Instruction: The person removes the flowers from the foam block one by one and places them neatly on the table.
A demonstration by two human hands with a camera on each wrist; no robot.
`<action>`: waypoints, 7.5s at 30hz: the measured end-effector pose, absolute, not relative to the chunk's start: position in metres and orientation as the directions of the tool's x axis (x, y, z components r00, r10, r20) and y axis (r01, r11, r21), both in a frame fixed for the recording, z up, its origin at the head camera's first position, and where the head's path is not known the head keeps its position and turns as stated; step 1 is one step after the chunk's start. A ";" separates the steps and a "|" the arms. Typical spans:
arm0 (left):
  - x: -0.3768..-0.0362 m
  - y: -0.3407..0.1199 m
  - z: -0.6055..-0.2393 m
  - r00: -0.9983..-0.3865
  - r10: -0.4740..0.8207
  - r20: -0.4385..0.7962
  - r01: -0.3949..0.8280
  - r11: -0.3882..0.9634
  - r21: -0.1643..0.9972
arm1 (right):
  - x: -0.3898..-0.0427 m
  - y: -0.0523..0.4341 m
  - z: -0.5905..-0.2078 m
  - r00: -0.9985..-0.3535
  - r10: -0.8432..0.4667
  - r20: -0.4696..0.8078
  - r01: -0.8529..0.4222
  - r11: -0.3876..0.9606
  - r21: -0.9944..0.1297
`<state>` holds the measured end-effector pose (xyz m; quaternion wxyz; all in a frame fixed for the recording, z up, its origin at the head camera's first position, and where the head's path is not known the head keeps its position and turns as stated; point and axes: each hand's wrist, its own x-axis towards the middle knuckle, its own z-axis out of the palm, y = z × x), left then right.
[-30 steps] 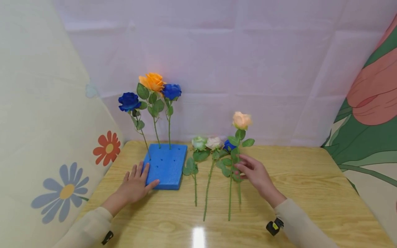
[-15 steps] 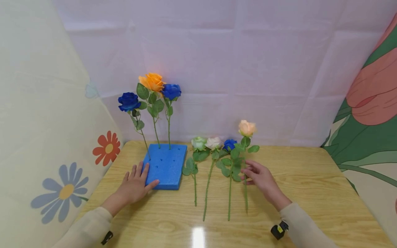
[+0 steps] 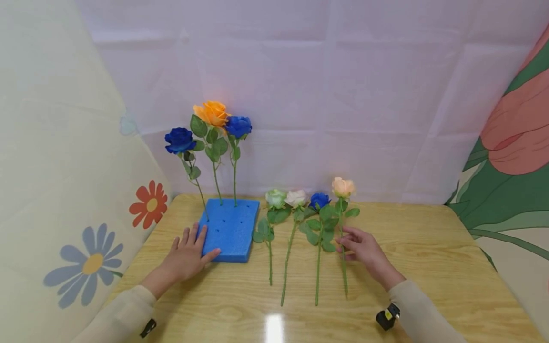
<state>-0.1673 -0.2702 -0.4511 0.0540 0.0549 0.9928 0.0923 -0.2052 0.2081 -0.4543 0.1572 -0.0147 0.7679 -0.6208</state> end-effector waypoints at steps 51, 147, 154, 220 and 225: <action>-0.169 -0.271 -0.454 -0.989 0.113 -0.099 0.093 0.978 0.186 | -0.216 0.209 -0.466 -0.934 -0.164 -0.319 0.251 0.334 -0.909; -0.172 -0.285 -0.466 -0.992 0.075 -0.100 0.058 0.985 0.162 | -0.292 -0.092 -0.406 -0.828 -0.561 -0.027 0.017 0.024 -1.000; -0.170 -0.283 -0.462 -0.994 0.071 -0.088 0.056 0.986 0.159 | -0.300 -0.107 -0.406 -0.799 -0.601 -0.010 -0.014 0.035 -0.999; -0.171 -0.280 -0.460 -0.991 0.053 -0.126 0.034 0.988 0.148 | -0.283 -0.081 -0.384 -0.868 -0.479 0.128 -0.129 -0.032 -0.991; -0.169 -0.280 -0.456 -0.993 0.065 -0.094 0.050 0.987 0.153 | -0.277 -0.067 -0.382 -0.856 -0.496 0.144 -0.143 -0.040 -0.989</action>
